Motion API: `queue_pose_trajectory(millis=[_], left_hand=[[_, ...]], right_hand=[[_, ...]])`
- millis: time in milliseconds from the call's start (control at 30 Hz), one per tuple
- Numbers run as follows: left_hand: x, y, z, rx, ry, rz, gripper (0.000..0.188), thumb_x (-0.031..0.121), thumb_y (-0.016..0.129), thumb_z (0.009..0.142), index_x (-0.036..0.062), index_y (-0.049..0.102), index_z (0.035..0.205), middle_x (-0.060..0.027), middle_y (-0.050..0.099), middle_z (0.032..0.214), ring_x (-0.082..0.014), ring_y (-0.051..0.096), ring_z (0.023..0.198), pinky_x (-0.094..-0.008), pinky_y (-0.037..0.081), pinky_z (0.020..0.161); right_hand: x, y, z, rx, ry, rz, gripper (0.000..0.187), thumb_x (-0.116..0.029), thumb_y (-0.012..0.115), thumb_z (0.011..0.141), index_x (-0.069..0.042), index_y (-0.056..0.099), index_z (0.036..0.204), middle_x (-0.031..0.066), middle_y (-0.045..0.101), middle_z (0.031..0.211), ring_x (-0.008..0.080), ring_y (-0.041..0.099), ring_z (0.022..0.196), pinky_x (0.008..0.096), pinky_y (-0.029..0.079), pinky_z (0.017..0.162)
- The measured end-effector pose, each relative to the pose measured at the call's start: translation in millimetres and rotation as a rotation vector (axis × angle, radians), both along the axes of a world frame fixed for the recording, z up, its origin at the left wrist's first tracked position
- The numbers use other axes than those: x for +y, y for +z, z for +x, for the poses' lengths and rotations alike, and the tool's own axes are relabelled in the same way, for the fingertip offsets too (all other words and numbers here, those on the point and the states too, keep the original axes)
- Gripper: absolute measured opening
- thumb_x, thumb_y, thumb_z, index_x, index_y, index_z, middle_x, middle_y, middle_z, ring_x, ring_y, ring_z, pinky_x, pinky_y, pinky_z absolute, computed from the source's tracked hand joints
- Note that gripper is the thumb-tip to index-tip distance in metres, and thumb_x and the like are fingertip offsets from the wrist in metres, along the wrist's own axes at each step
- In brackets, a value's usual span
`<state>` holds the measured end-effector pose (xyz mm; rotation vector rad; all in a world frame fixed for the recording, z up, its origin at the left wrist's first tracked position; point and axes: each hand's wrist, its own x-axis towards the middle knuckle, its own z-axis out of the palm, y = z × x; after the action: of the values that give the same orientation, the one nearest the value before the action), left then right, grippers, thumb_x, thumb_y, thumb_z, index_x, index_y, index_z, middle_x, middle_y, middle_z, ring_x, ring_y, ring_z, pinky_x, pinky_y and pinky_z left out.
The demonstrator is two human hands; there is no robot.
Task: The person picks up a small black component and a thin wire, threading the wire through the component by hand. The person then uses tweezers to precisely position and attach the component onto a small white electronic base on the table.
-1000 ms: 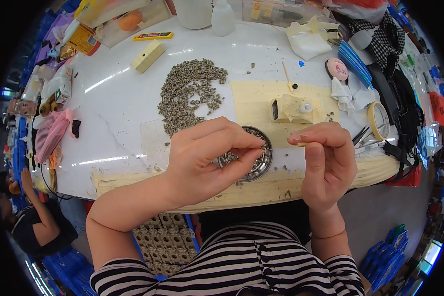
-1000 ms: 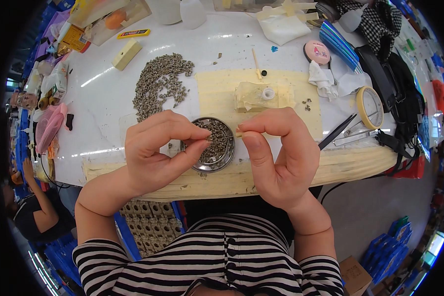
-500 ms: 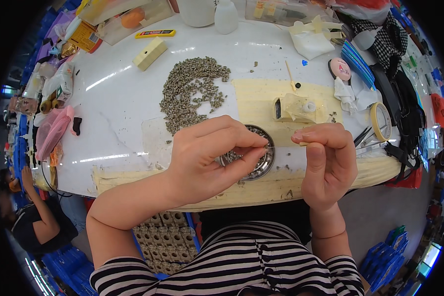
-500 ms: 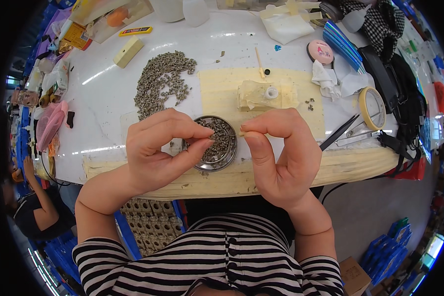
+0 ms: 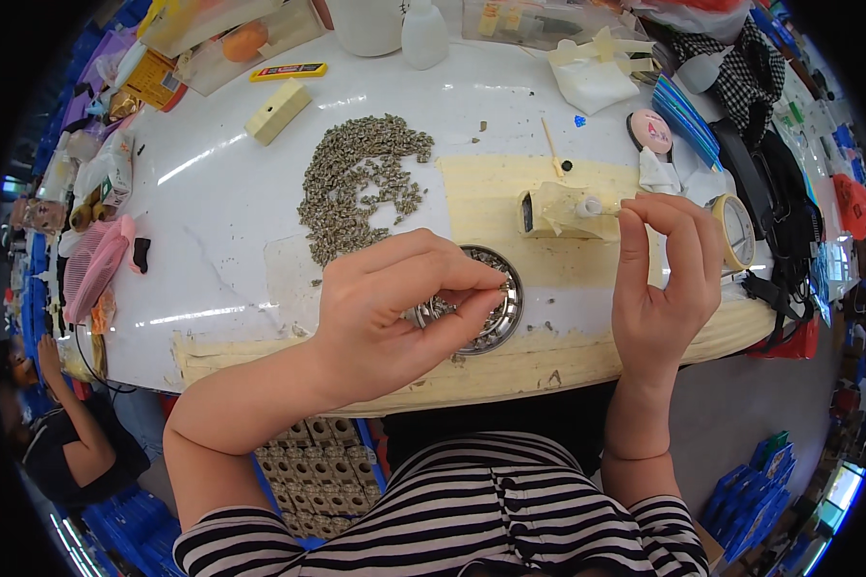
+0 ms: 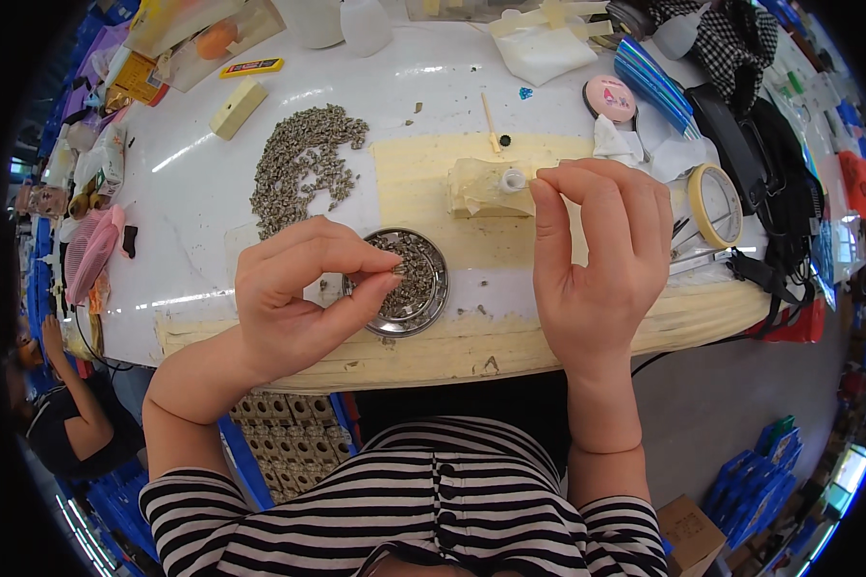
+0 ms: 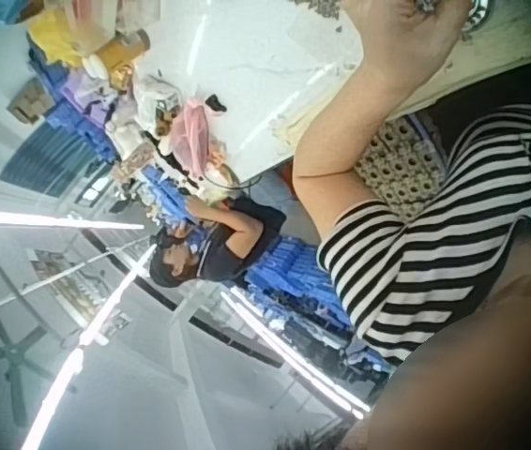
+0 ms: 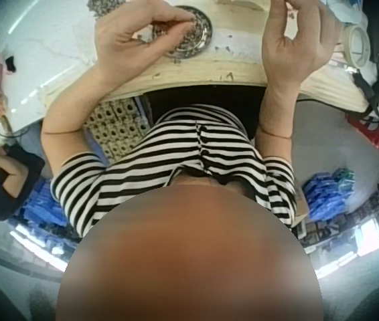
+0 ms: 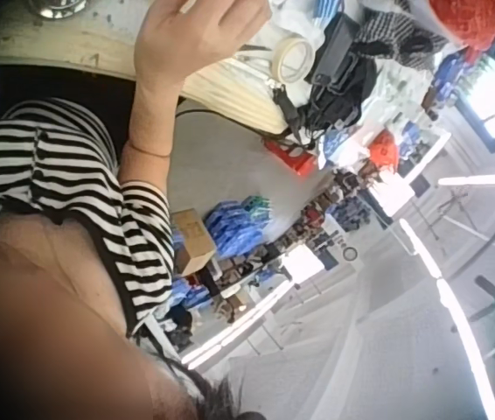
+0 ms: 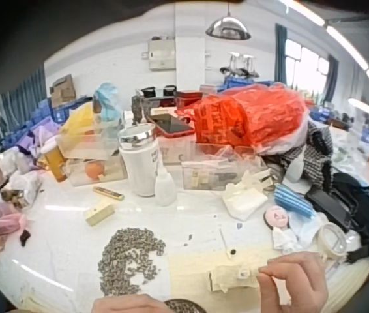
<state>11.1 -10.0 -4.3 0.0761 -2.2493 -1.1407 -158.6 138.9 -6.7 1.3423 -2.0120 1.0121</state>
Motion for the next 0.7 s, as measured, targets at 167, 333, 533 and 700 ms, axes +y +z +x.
queue_pose_trajectory(millis=[167,333,533,700], left_hand=[[-1,-1,0,-0.010,-0.006,0.000,0.019,-0.007,0.074,0.071,0.0000,0.070,0.089,-0.0076,0.066,0.076,-0.0129,0.062,0.065,-0.0223,0.048,0.058],[-1,-2,1,-0.010,0.002,0.007,0.019,-0.007,0.074,0.071,0.0000,0.071,0.088,-0.0077,0.066,0.075,-0.0129,0.063,0.065,-0.0223,0.048,0.057],[0,0,1,-0.013,0.004,0.007,0.020,-0.007,0.074,0.070,0.0004,0.071,0.088,-0.0077,0.066,0.075,-0.0127,0.063,0.064,-0.0225,0.048,0.057],[0,-1,1,-0.013,0.006,0.017,0.019,-0.007,0.075,0.071,0.0004,0.071,0.088,-0.0074,0.066,0.075,-0.0126,0.063,0.064,-0.0224,0.048,0.056]], right_hand=[[7,3,8,-0.080,0.052,-0.215,0.008,-0.003,0.068,0.084,0.000,0.063,0.090,0.0099,0.063,0.089,0.0219,0.057,0.082,0.0308,0.045,0.074],[10,-1,19,-0.362,0.339,-0.229,0.009,-0.002,0.066,0.085,0.000,0.061,0.092,0.0111,0.062,0.087,0.0208,0.056,0.080,0.0279,0.044,0.073],[5,-8,27,-0.487,0.430,-0.206,0.009,-0.003,0.067,0.084,0.000,0.062,0.092,0.0101,0.063,0.088,0.0209,0.057,0.080,0.0287,0.045,0.072],[3,-9,30,-0.500,0.424,-0.192,0.009,-0.004,0.068,0.083,-0.001,0.063,0.090,0.0094,0.064,0.086,0.0209,0.057,0.080,0.0288,0.045,0.070]])
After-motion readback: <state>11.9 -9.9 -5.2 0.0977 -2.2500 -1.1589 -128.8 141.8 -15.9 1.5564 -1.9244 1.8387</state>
